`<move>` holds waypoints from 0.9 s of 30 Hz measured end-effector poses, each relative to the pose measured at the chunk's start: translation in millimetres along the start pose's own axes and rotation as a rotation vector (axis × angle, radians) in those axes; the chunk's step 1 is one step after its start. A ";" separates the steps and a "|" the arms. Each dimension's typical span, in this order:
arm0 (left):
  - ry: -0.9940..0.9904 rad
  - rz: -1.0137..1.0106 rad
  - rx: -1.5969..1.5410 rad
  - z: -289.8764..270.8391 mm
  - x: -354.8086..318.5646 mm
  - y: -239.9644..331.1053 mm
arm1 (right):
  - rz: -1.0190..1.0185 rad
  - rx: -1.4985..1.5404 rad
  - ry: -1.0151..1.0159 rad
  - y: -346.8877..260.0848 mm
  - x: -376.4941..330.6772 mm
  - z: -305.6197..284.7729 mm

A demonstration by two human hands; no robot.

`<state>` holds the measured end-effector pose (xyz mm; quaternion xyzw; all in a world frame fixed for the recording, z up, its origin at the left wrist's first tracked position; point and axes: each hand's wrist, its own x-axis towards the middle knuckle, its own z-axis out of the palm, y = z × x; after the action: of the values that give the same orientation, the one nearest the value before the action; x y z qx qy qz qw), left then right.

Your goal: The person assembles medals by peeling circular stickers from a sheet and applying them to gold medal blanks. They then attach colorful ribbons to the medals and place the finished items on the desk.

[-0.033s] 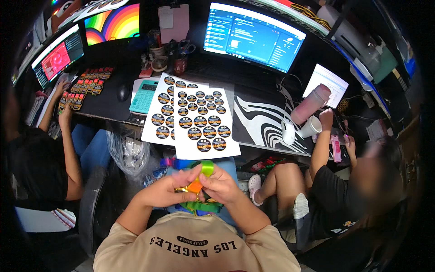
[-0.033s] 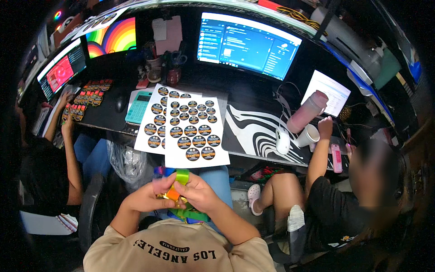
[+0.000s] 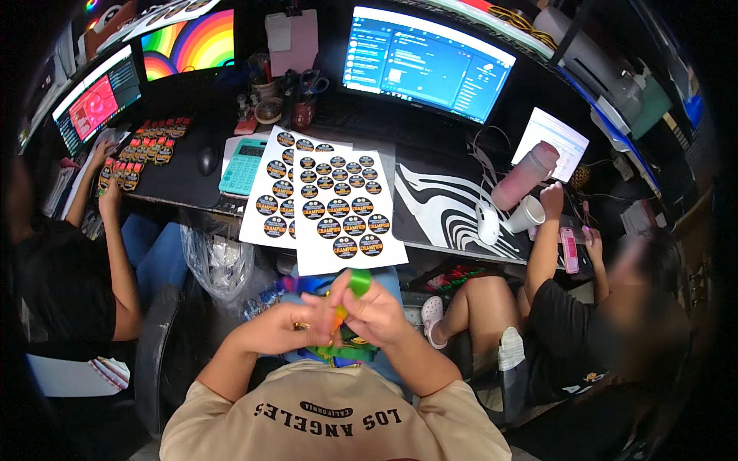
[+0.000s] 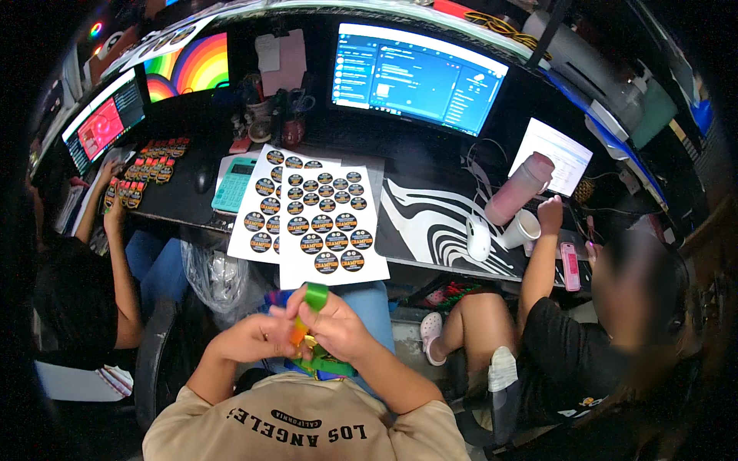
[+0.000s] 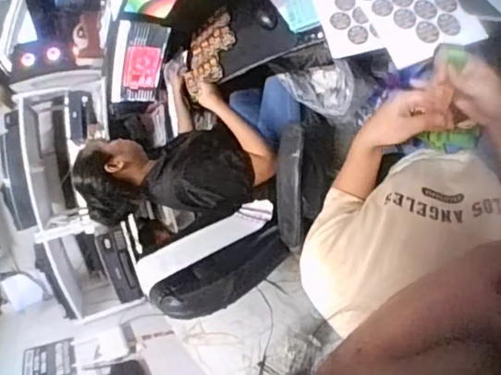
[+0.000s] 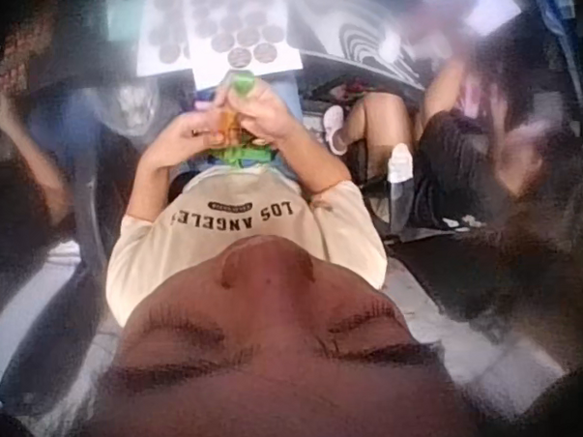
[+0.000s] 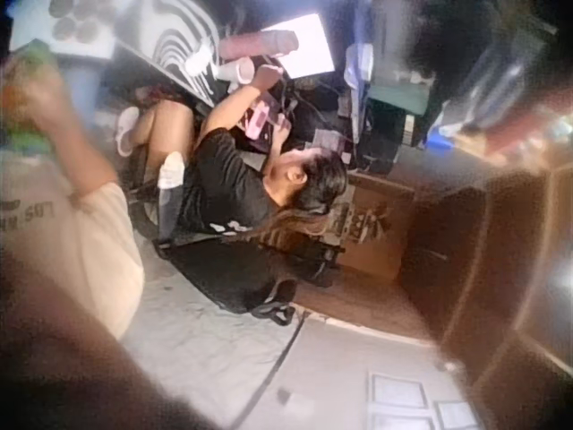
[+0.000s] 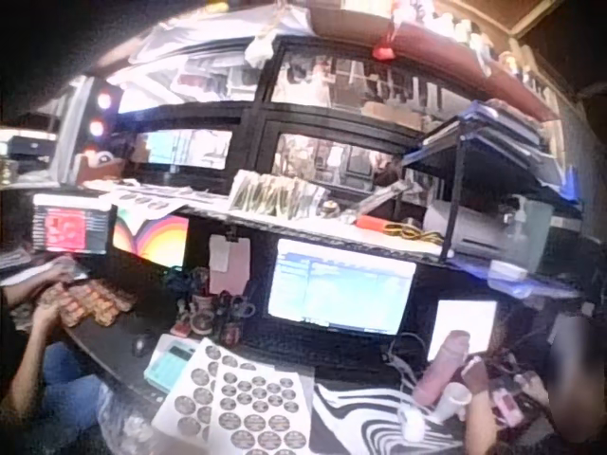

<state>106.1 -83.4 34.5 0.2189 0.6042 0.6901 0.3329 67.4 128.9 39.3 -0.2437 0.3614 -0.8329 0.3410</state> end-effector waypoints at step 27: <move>-0.281 0.127 -0.198 79.5 30.4 96.1 | -0.689 -0.241 -0.161 -164.0 -31.0 80.8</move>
<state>122.6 -11.3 139.4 0.3171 0.4658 0.7285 0.3896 76.0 199.7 210.5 -0.4542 0.3256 -0.8284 0.0367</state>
